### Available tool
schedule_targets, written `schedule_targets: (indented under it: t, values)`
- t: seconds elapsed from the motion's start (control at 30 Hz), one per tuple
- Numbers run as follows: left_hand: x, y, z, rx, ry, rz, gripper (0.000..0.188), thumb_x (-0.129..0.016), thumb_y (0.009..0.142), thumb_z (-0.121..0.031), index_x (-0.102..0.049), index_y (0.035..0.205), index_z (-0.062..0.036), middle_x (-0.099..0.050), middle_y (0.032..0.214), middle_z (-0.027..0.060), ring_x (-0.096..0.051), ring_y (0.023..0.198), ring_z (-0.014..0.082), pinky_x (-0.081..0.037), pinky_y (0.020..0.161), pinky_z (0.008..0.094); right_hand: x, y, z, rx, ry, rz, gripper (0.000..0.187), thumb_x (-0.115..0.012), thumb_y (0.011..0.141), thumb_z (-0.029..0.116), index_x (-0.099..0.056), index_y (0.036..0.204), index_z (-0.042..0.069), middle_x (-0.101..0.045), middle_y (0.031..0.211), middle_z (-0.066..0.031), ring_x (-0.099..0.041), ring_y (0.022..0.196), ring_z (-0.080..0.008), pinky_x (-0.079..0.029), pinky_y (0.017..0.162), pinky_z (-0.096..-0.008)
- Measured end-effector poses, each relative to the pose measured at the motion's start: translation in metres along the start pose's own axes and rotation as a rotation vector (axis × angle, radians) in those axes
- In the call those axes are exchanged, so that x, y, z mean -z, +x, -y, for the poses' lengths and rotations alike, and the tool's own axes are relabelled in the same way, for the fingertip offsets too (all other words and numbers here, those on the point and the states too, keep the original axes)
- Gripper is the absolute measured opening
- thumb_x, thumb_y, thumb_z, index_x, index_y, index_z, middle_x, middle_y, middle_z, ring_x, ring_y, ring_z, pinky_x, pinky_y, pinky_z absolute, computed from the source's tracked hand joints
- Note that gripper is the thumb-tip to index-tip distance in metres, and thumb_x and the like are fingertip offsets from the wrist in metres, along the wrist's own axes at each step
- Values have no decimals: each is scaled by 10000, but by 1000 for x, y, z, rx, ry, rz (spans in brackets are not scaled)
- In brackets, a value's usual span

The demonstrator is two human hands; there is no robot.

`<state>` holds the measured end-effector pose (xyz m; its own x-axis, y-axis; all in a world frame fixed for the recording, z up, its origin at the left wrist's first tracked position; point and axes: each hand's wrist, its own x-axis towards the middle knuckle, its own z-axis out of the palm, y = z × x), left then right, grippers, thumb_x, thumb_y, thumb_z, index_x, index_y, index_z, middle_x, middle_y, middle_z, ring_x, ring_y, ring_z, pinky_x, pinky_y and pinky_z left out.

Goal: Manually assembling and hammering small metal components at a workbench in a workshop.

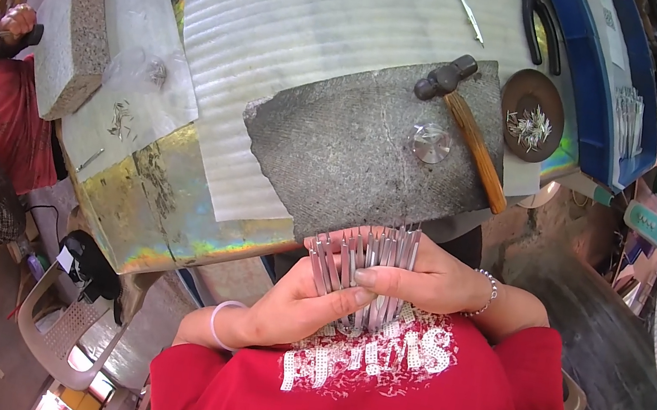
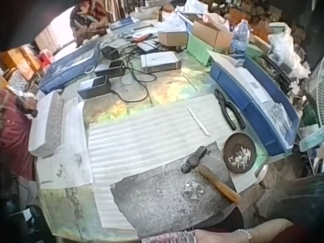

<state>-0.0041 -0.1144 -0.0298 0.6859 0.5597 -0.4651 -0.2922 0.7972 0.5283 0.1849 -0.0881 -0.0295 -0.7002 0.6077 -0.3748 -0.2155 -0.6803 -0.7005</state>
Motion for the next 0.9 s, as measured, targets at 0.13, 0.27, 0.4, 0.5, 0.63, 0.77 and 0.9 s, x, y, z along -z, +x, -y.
schedule_targets:
  t: [0.13,0.27,0.4,0.5,0.63,0.77,0.9]
  values:
    - [-2,3,-6,6,-20,-9,230,-537,920,-111,-535,1119,3,-564,1012,0,-495,937,69,-411,820,250,3,1,-1,18,18,23,305,-505,919,138,-490,1171,-33,-572,1006,-25,-499,929,-67,-426,820,-246]
    - [4,5,-7,106,-197,14,256,-536,922,-132,-529,1142,1,-568,1044,18,-512,964,88,-419,836,263,7,1,-1,27,-76,-13,283,-507,918,139,-504,1140,-37,-570,983,-29,-497,916,-64,-426,799,-244]
    - [1,6,-15,138,-258,27,268,-526,926,-138,-517,1153,6,-567,1059,30,-519,984,105,-422,854,274,7,2,0,-10,-16,-39,240,-519,912,138,-537,1086,-26,-566,939,-18,-493,868,-57,-424,751,-241]
    - [1,6,-17,157,-285,30,286,-518,929,-137,-497,1170,16,-566,1074,46,-523,1006,118,-422,874,283,7,1,2,-15,-30,-36,226,-531,911,151,-555,1066,-12,-567,895,1,-494,824,-47,-425,716,-231]
    - [7,5,-14,154,-256,115,306,-512,931,-137,-474,1189,23,-564,1089,63,-529,1020,138,-421,889,298,5,1,2,-12,-4,-33,225,-551,909,171,-569,1058,3,-566,830,29,-491,766,-26,-424,663,-208]
    - [7,5,-15,176,-256,156,331,-507,931,-135,-447,1219,18,-560,1089,70,-532,1019,148,-422,892,307,6,-1,0,-98,-9,-37,219,-555,907,170,-576,1054,9,-567,820,34,-493,754,-19,-427,643,-205]
    - [8,6,-15,195,-273,160,356,-508,929,-126,-422,1246,11,-556,1097,73,-530,1020,147,-425,893,312,3,0,-1,-74,6,-68,215,-557,906,175,-581,1049,16,-565,787,42,-487,702,-13,-410,578,-194]
